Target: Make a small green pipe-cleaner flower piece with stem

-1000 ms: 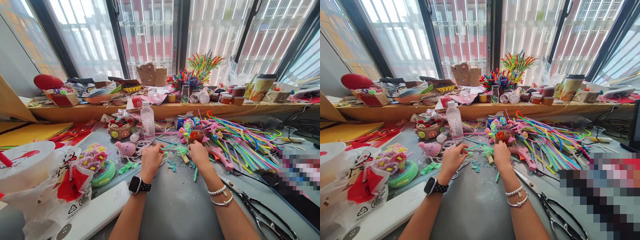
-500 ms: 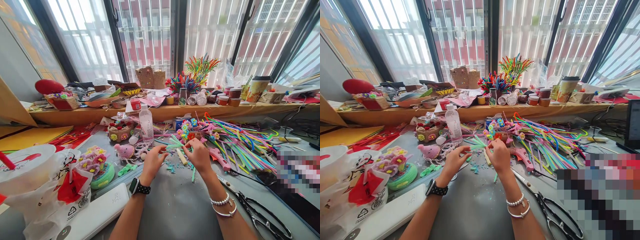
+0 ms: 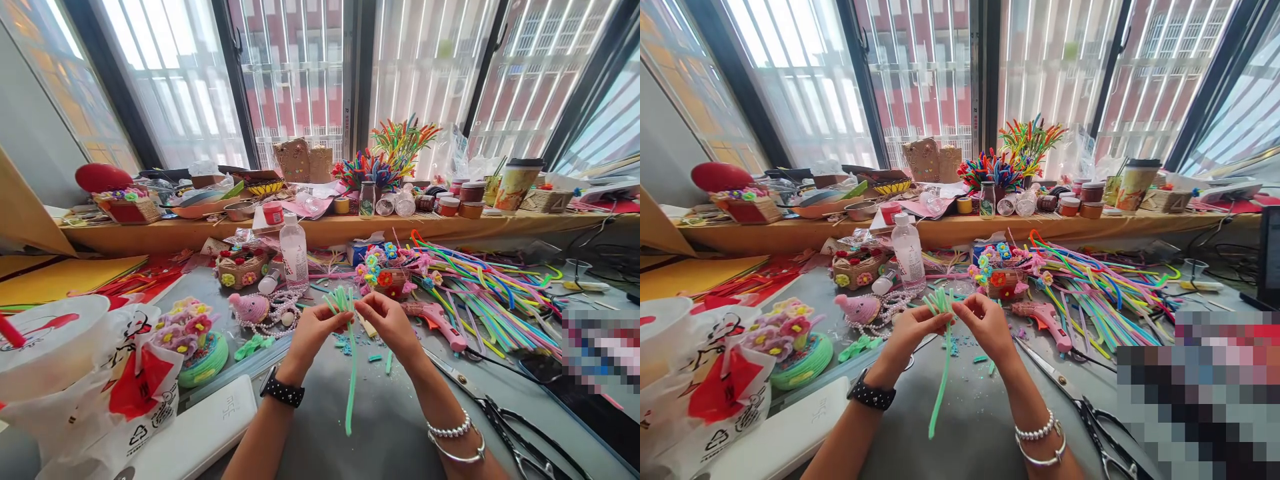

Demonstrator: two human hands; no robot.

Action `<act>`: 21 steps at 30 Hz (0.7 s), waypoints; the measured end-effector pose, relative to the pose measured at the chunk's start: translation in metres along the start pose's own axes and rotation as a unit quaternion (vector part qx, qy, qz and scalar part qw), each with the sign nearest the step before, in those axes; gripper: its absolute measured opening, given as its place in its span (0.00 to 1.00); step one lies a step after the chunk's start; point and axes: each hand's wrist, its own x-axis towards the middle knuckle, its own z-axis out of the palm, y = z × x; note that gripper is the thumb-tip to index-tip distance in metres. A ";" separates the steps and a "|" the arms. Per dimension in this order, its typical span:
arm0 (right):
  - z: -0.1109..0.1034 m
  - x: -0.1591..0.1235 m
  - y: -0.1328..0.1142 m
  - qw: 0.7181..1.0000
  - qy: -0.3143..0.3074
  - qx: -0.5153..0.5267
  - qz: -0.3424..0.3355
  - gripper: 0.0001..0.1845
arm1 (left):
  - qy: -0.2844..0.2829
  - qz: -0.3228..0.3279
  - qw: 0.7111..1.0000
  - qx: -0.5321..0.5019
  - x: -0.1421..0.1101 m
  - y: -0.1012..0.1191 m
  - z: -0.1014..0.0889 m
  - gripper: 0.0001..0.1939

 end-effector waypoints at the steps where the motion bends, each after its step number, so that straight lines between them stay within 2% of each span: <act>1: 0.000 0.000 0.001 1.000 0.012 0.012 -0.001 0.17 | -0.012 -0.005 1.000 0.005 0.000 0.000 0.001 0.14; 6: 0.005 0.000 0.003 0.999 0.015 0.052 -0.003 0.15 | -0.030 -0.001 0.999 0.013 -0.001 0.000 0.002 0.15; 10: 0.009 -0.002 0.003 0.983 0.041 0.171 0.049 0.14 | 0.028 0.015 0.999 -0.022 0.000 0.001 0.002 0.14; 15: 0.019 -0.003 0.002 0.923 0.032 0.359 0.139 0.12 | 0.123 0.054 0.989 -0.065 -0.001 0.001 0.003 0.13; 19: 0.031 -0.005 0.003 0.849 -0.039 0.474 0.233 0.11 | 0.186 0.093 0.976 -0.072 -0.002 0.001 0.001 0.13; 21: 0.033 -0.006 0.004 0.836 -0.067 0.482 0.255 0.11 | 0.193 0.099 0.974 -0.068 -0.002 0.003 -0.002 0.13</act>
